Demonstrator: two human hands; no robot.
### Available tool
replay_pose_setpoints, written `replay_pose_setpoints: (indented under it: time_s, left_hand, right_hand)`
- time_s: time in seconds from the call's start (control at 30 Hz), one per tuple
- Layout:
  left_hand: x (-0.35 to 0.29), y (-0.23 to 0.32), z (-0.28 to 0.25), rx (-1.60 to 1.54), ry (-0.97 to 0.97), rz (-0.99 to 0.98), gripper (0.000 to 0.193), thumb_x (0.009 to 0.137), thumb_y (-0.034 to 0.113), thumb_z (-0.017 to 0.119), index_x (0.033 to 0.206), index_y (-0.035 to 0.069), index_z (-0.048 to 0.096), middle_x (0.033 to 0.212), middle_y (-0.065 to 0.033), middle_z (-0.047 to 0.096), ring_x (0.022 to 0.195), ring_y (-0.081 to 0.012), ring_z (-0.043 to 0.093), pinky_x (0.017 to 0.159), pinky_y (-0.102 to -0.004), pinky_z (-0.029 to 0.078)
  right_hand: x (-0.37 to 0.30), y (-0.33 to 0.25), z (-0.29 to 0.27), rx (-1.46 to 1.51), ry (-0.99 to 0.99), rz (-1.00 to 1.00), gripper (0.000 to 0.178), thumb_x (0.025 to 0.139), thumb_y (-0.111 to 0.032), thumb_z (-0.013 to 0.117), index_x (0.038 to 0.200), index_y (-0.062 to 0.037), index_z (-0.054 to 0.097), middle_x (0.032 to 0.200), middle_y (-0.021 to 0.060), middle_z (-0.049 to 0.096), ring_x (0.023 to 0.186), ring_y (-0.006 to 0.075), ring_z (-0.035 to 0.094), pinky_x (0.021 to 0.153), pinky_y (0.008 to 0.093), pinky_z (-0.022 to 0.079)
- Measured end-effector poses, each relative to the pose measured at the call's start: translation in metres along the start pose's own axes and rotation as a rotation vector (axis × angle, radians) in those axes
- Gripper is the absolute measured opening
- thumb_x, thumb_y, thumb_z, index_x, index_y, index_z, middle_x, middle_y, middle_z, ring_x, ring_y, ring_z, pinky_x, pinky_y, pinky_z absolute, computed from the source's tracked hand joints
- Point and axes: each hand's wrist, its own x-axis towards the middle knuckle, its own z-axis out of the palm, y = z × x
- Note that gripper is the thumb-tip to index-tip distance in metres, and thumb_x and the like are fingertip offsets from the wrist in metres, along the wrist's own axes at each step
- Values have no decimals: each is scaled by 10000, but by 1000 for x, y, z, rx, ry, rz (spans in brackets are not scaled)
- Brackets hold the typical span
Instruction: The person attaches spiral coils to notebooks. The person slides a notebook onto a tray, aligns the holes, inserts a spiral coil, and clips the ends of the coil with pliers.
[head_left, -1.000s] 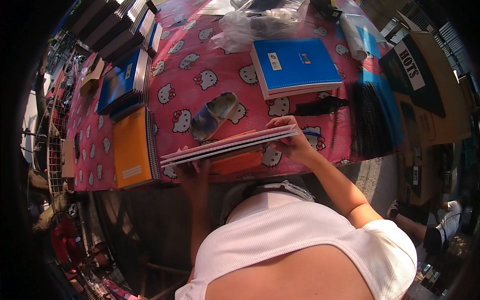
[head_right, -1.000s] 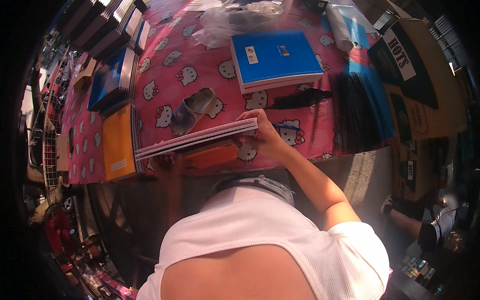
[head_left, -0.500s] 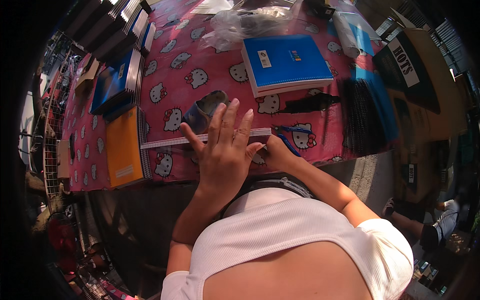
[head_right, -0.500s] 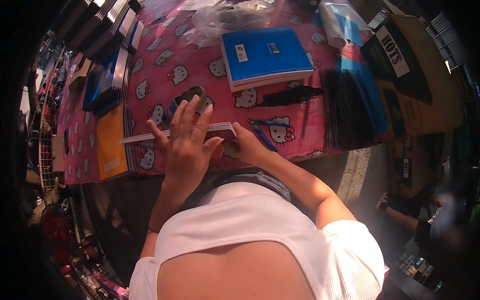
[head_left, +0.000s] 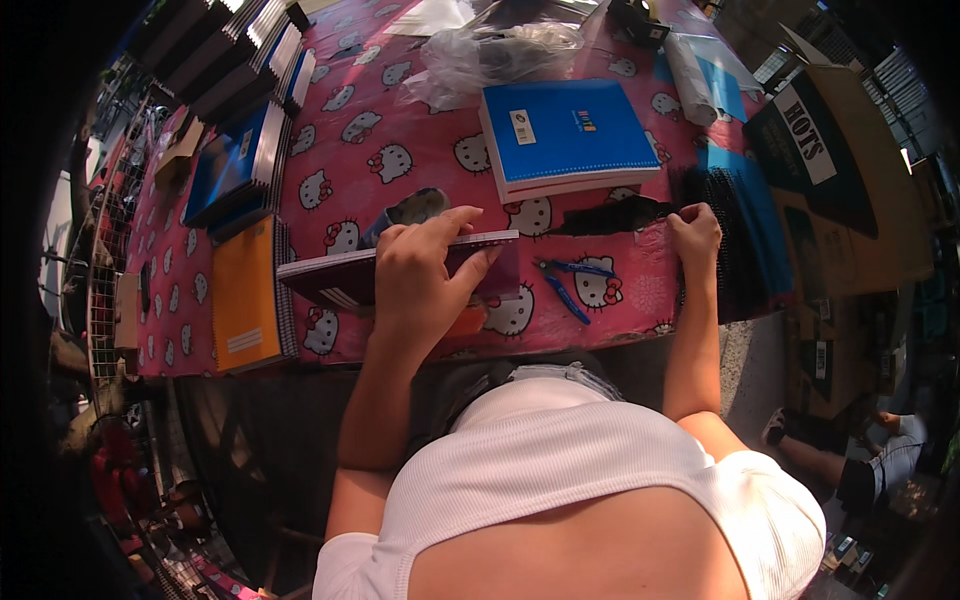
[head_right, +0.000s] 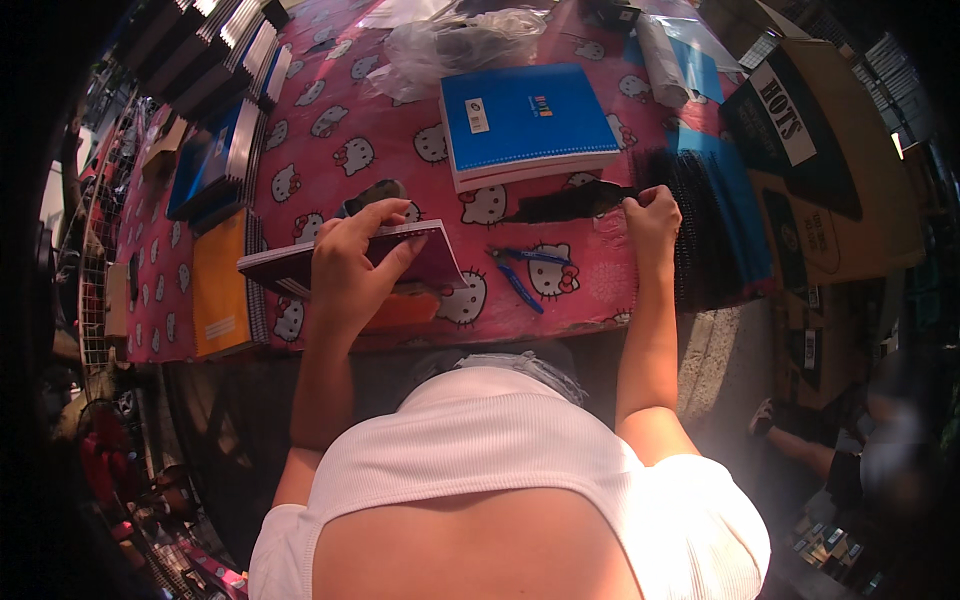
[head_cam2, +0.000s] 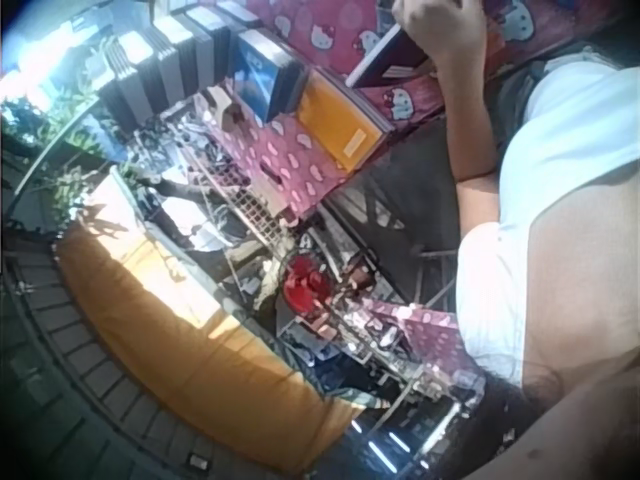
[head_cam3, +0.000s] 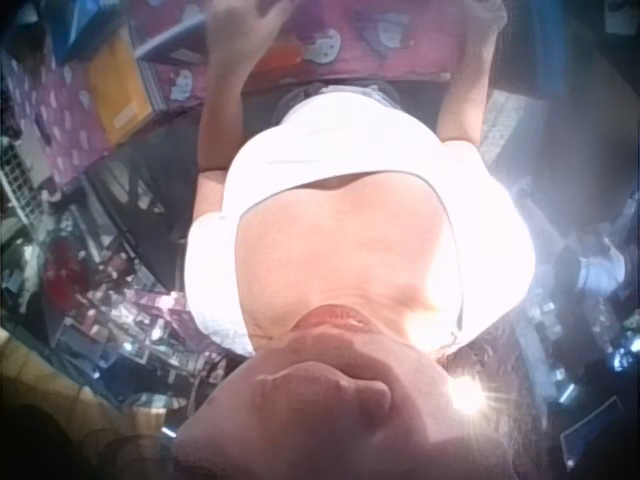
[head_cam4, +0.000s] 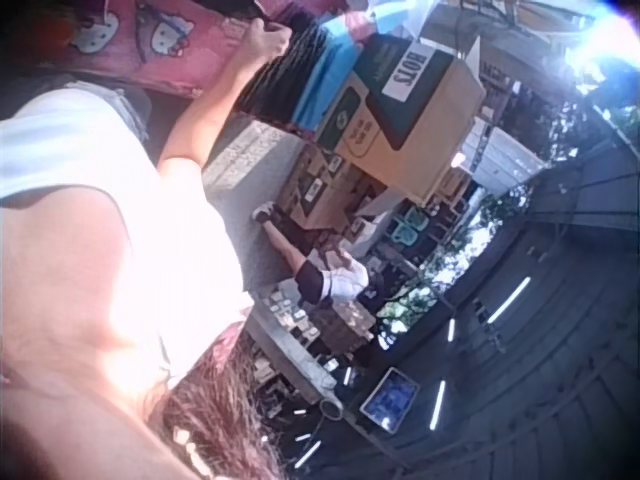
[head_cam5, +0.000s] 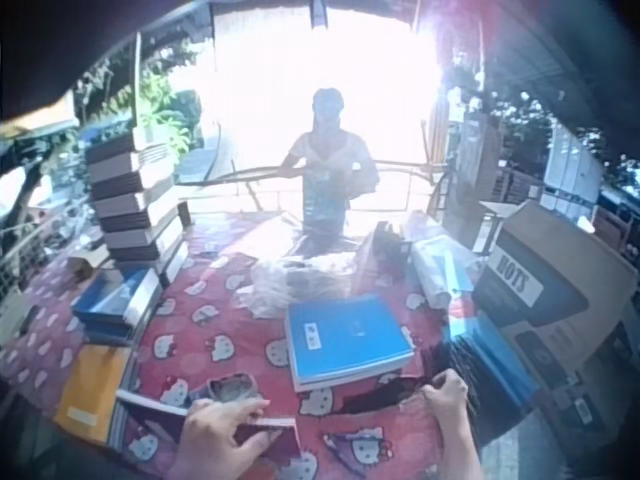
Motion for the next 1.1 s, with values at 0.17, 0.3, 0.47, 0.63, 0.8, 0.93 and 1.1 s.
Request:
replay_pose_setpoints:
  time_s: [0.17,0.3,0.47,0.63,0.8,0.93,1.1]
  left_hand:
    - [-8,-6,6,-23,64,76,227,745,217,781,929,90,741,968,-74,709,888,-190,651,876,-342,385]
    - [-19,4,4,-51,95,130,220,725,171,791,927,99,747,1026,-61,693,944,-205,633,880,-358,391]
    - [-59,10,6,-4,196,266,285,704,168,793,985,160,746,1058,-13,656,1012,-217,577,882,-390,359]
    - [-92,12,4,80,116,277,295,727,177,764,1021,183,745,1056,9,646,1016,-205,560,956,-400,326]
    - [-99,10,11,76,139,281,278,726,163,760,1004,160,747,966,19,661,920,-168,591,997,-380,300]
    - [-95,10,12,47,182,284,270,725,165,766,994,146,746,915,18,660,837,-151,604,1032,-380,280]
    - [-90,10,9,23,162,280,268,724,169,778,989,149,746,903,15,655,826,-149,602,1049,-387,271]
  right_hand:
    - [-68,-98,-57,632,-206,-670,413,785,136,557,1154,-33,633,1042,125,622,873,237,648,743,304,522]
    - [-86,-107,-55,690,-610,-826,454,783,156,580,1185,-47,633,1068,135,622,899,231,650,762,296,531]
    - [-107,-111,-59,634,-720,-901,368,790,98,641,1115,-68,689,1029,107,636,848,219,647,693,281,526]
    - [-110,-110,-56,512,-799,-918,283,774,51,680,1037,-51,702,952,97,642,765,218,639,639,304,514]
    - [-116,-115,-50,505,-853,-932,157,760,-101,731,916,-89,715,795,68,606,706,263,623,608,347,499]
    - [-111,-123,-46,538,-856,-1048,175,727,-59,742,897,-97,720,795,55,607,703,237,617,586,330,485]
    - [-108,-131,-47,541,-835,-1142,226,690,-6,755,898,-90,729,823,67,620,718,222,617,595,328,487]
